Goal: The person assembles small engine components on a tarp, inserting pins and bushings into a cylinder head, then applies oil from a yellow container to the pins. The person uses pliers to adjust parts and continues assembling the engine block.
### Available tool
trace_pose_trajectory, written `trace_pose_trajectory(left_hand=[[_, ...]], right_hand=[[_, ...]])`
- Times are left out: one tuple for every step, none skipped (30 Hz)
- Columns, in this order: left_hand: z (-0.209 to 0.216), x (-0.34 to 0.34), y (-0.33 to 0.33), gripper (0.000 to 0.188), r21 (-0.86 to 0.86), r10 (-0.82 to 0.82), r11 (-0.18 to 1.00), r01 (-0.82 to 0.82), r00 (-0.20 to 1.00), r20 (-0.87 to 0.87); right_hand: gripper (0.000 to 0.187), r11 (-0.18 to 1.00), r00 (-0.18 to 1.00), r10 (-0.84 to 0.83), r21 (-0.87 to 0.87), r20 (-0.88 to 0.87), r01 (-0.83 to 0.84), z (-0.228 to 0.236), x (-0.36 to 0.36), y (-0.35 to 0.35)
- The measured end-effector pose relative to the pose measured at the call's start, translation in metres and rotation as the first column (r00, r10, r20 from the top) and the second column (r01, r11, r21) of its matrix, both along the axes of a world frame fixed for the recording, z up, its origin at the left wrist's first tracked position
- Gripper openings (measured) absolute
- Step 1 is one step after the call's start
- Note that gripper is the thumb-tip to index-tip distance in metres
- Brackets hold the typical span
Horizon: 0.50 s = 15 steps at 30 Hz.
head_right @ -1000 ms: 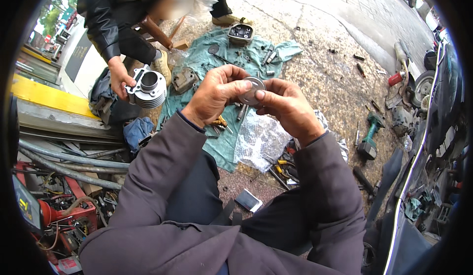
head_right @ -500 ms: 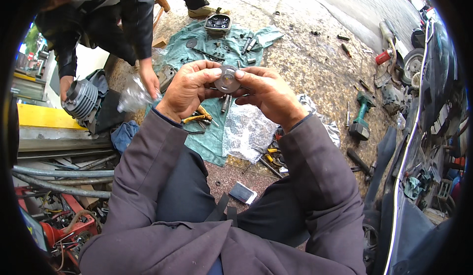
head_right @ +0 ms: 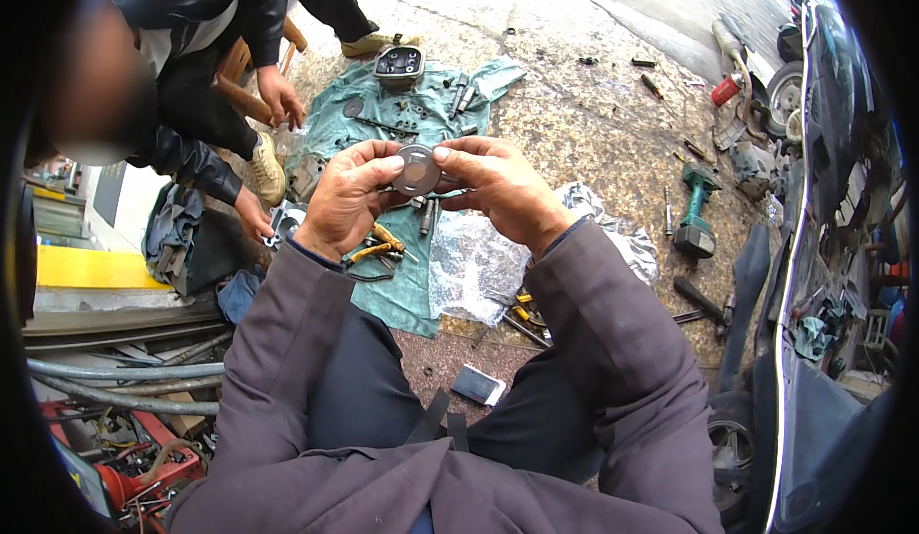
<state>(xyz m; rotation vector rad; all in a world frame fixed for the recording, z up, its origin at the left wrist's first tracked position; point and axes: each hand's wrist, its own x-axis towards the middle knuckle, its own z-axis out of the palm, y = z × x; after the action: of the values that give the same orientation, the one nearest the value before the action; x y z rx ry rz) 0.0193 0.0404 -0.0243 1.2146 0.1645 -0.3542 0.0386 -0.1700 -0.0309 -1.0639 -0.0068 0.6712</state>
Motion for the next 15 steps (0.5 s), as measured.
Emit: trace_pose_trajectory(left_hand=[[0.001,0.001,0.002,0.023,0.020,-0.017,1.000,0.017,1.000,-0.003],[0.001,0.002,0.003,0.024,0.038,-0.036,0.999,0.036,0.999,-0.006],[0.000,0.004,0.002,0.024,0.043,-0.052,0.998,0.052,0.999,-0.008],[-0.001,0.005,0.002,0.024,0.048,-0.057,0.997,0.058,0.998,-0.014],[-0.003,0.004,-0.001,0.025,0.102,-0.040,0.994,0.041,0.999,-0.015],[-0.006,0.004,-0.003,0.028,0.124,-0.019,0.992,0.021,1.000,-0.019],[-0.008,0.005,-0.006,0.030,0.110,-0.027,0.994,0.027,1.000,-0.002],[-0.009,0.006,-0.009,0.031,0.078,-0.024,0.997,0.023,1.000,0.019],[-0.011,0.007,-0.011,0.029,0.081,0.006,0.997,-0.009,1.000,0.027],[-0.012,0.007,-0.016,0.028,0.089,0.055,0.994,-0.061,0.996,0.063],[-0.012,0.009,-0.016,0.027,0.108,0.038,0.993,-0.047,0.996,0.084],[-0.012,0.009,-0.017,0.028,0.104,0.050,0.993,-0.060,0.994,0.096],[-0.011,0.008,-0.017,0.030,0.112,0.041,0.993,-0.050,0.996,0.077],[-0.009,0.007,-0.018,0.032,0.099,0.027,0.994,-0.035,0.997,0.078],[-0.008,0.006,-0.019,0.035,0.095,0.004,0.995,-0.011,0.998,0.070]], right_hand=[[0.041,1.000,1.000,0.000,-0.018,0.006,0.000,-0.001,0.000,-0.001],[0.041,0.999,1.000,0.007,-0.037,0.028,-0.006,-0.002,0.001,-0.002],[0.041,0.998,0.999,0.015,-0.057,0.045,-0.013,-0.005,0.001,-0.001],[0.042,0.998,0.996,0.044,-0.052,0.072,-0.040,-0.009,0.000,0.001],[0.042,0.997,0.996,0.040,-0.074,0.079,-0.034,-0.011,0.001,0.000],[0.040,0.995,0.996,0.033,-0.099,0.079,-0.025,-0.013,0.002,-0.001],[0.038,0.990,0.996,0.022,-0.137,0.081,-0.011,-0.014,0.005,-0.001],[0.035,0.999,0.995,0.008,-0.041,0.098,-0.004,-0.016,0.005,-0.003],[0.035,0.996,0.998,-0.025,-0.083,0.051,0.030,-0.015,0.011,-0.004],[0.033,0.995,0.996,-0.090,-0.033,0.030,0.091,-0.015,0.015,-0.006],[0.032,0.983,0.983,-0.184,0.002,0.024,0.184,-0.014,0.017,-0.008],[0.029,0.972,0.972,-0.234,0.030,-0.013,0.234,-0.013,0.017,-0.011],[0.028,0.983,0.985,-0.169,0.078,0.033,0.167,-0.012,0.016,-0.012],[0.027,0.981,0.981,-0.192,0.015,0.029,0.192,-0.010,0.013,-0.015],[0.026,0.991,0.990,-0.133,0.004,0.052,0.132,-0.010,0.010,-0.015]])
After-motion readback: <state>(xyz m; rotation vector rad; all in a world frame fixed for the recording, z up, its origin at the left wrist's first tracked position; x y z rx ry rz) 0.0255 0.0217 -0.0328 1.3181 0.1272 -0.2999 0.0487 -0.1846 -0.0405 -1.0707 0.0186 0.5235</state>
